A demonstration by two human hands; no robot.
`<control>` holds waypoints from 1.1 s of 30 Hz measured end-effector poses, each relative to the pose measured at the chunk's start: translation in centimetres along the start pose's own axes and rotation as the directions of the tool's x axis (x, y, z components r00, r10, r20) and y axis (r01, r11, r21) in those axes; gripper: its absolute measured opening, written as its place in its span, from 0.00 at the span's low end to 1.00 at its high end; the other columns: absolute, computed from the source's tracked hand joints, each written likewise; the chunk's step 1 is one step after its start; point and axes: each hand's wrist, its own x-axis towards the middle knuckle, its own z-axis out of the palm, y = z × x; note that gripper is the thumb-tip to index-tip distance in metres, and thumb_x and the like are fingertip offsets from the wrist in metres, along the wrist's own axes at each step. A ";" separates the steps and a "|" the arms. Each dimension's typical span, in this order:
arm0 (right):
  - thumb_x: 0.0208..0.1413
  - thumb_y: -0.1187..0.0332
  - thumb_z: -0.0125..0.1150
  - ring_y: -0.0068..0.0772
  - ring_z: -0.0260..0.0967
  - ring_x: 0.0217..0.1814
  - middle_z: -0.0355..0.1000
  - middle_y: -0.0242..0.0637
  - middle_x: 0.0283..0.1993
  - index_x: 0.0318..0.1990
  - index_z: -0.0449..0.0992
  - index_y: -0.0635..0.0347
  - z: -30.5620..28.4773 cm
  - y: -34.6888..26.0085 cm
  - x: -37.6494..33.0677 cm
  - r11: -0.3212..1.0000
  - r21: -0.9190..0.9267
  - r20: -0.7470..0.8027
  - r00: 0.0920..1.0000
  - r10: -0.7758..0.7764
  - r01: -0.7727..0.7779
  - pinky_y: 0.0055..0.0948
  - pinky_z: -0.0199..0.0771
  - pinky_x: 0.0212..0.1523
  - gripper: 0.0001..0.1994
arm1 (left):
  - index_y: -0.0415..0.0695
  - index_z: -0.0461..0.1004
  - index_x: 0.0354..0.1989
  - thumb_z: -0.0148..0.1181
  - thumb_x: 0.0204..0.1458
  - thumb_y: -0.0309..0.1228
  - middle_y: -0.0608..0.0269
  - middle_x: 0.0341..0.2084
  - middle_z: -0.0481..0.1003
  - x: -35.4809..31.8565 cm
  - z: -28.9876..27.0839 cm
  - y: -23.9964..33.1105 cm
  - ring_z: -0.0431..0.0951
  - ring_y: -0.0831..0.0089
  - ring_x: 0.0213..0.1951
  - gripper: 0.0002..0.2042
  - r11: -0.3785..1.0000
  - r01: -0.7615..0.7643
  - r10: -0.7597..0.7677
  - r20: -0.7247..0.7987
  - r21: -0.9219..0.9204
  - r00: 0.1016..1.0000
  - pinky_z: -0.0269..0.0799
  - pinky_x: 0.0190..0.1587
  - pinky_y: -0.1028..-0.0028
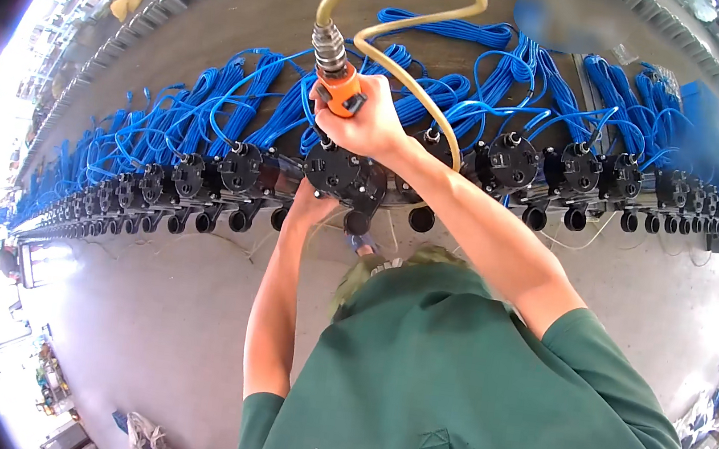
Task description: The person assembles multiple water pumps by hand using an air screwdriver to tighten screws on the pump heads, handling one pump at a time in a long row.
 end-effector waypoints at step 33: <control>0.44 0.80 0.58 0.20 0.74 0.33 0.77 0.35 0.33 0.38 0.77 0.67 -5.4 -4.8 -7.9 0.979 0.202 -0.011 0.999 0.042 -0.039 0.22 0.75 0.35 0.11 | 0.39 0.81 0.34 0.63 0.50 0.26 0.52 0.29 0.78 -2.8 16.0 5.4 0.79 0.49 0.32 0.05 0.991 -0.038 0.090 -0.415 0.130 0.905 0.75 0.35 0.61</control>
